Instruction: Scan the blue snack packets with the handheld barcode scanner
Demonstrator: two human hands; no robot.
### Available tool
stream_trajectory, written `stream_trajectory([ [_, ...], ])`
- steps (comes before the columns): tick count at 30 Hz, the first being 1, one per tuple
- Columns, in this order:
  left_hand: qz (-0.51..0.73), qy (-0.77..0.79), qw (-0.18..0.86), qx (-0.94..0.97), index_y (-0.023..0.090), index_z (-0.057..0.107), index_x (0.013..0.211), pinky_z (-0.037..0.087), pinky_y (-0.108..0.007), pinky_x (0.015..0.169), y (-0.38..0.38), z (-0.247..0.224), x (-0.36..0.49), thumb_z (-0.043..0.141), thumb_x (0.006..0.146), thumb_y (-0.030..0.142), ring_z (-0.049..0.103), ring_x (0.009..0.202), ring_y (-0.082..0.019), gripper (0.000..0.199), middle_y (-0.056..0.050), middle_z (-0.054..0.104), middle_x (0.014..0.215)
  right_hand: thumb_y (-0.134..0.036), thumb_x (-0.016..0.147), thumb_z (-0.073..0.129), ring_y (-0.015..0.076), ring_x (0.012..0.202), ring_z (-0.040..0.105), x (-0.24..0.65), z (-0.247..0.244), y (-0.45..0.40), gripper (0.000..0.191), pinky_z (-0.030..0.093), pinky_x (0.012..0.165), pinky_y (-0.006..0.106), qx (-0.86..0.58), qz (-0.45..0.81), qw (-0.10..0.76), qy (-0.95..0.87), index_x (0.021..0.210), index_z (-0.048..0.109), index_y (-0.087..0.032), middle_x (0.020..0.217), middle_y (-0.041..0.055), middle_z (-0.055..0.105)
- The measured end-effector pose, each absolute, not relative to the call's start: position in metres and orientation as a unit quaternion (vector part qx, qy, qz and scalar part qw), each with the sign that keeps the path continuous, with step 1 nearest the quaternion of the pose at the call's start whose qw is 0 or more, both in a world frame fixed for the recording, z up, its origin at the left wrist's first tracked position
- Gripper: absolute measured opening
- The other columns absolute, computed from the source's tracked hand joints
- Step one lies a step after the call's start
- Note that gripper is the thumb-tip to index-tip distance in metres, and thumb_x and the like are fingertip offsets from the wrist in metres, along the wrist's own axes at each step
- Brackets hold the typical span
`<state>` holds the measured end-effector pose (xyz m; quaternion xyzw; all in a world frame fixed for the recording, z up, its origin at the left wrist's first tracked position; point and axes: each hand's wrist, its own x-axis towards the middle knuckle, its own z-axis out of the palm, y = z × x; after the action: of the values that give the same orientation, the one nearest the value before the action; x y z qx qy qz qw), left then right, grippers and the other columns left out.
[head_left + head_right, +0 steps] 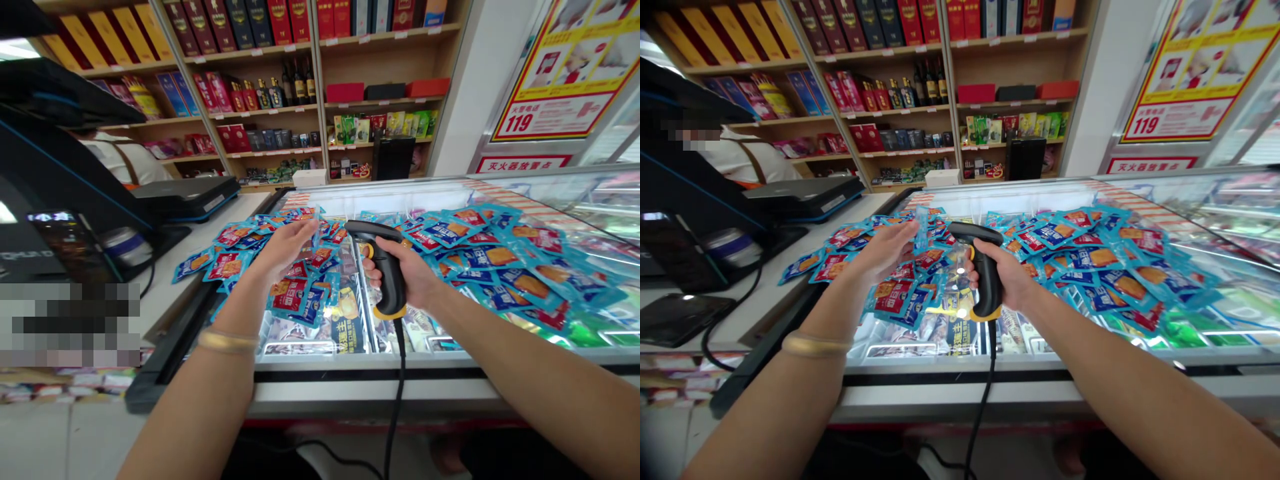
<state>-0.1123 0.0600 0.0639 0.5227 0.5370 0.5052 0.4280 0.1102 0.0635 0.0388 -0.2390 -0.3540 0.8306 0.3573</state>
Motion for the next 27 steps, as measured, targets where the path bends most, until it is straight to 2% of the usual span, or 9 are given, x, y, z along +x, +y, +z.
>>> stream_trajectory([
  [2, 0.528, 0.496, 0.517, 0.456, 0.017, 0.065, 0.092, 0.057, -0.036, 0.074, 0.06, 0.064, -0.106, 0.058, 0.08, 0.059, 0.068, 0.08, -0.02, 0.045, -0.006, 0.069, 0.082, -0.038, 0.08, 0.062, 0.0081, 0.048, 0.045, 0.111, 0.039, 0.063, 0.023, 0.041, 0.045, 0.019, -0.236, 0.83, 0.358, -0.356, 0.078, 0.059, -0.015, 0.062, 0.0, 0.053],
  [5, 0.53, 0.477, 0.568, 0.411, 0.015, 0.064, 0.09, 0.059, -0.038, 0.07, 0.06, 0.061, -0.101, 0.052, 0.084, 0.06, 0.069, 0.074, -0.02, 0.047, -0.007, 0.071, 0.079, -0.038, 0.081, 0.061, 0.008, 0.048, 0.047, 0.111, 0.04, 0.062, 0.023, 0.042, 0.045, 0.019, -0.239, 0.831, 0.357, -0.353, 0.078, 0.06, -0.015, 0.062, 0.0001, 0.053],
  [14, 0.5, 0.498, 0.557, 0.438, 0.014, 0.066, 0.09, 0.06, -0.03, 0.058, 0.058, 0.054, -0.091, 0.049, 0.088, 0.057, 0.069, 0.067, -0.019, 0.047, -0.009, 0.072, 0.079, -0.038, 0.08, 0.063, 0.0075, 0.048, 0.048, 0.11, 0.043, 0.059, 0.023, 0.043, 0.045, 0.018, -0.233, 0.833, 0.351, -0.36, 0.079, 0.058, -0.015, 0.062, -0.0006, 0.055],
  [27, 0.485, 0.504, 0.551, 0.454, 0.014, 0.067, 0.092, 0.06, -0.031, 0.061, 0.059, 0.052, -0.09, 0.056, 0.082, 0.061, 0.069, 0.07, -0.019, 0.049, -0.008, 0.071, 0.08, -0.037, 0.083, 0.06, 0.0075, 0.047, 0.049, 0.11, 0.044, 0.057, 0.023, 0.043, 0.046, 0.018, -0.236, 0.828, 0.355, -0.365, 0.076, 0.057, -0.016, 0.06, -0.0011, 0.056],
])
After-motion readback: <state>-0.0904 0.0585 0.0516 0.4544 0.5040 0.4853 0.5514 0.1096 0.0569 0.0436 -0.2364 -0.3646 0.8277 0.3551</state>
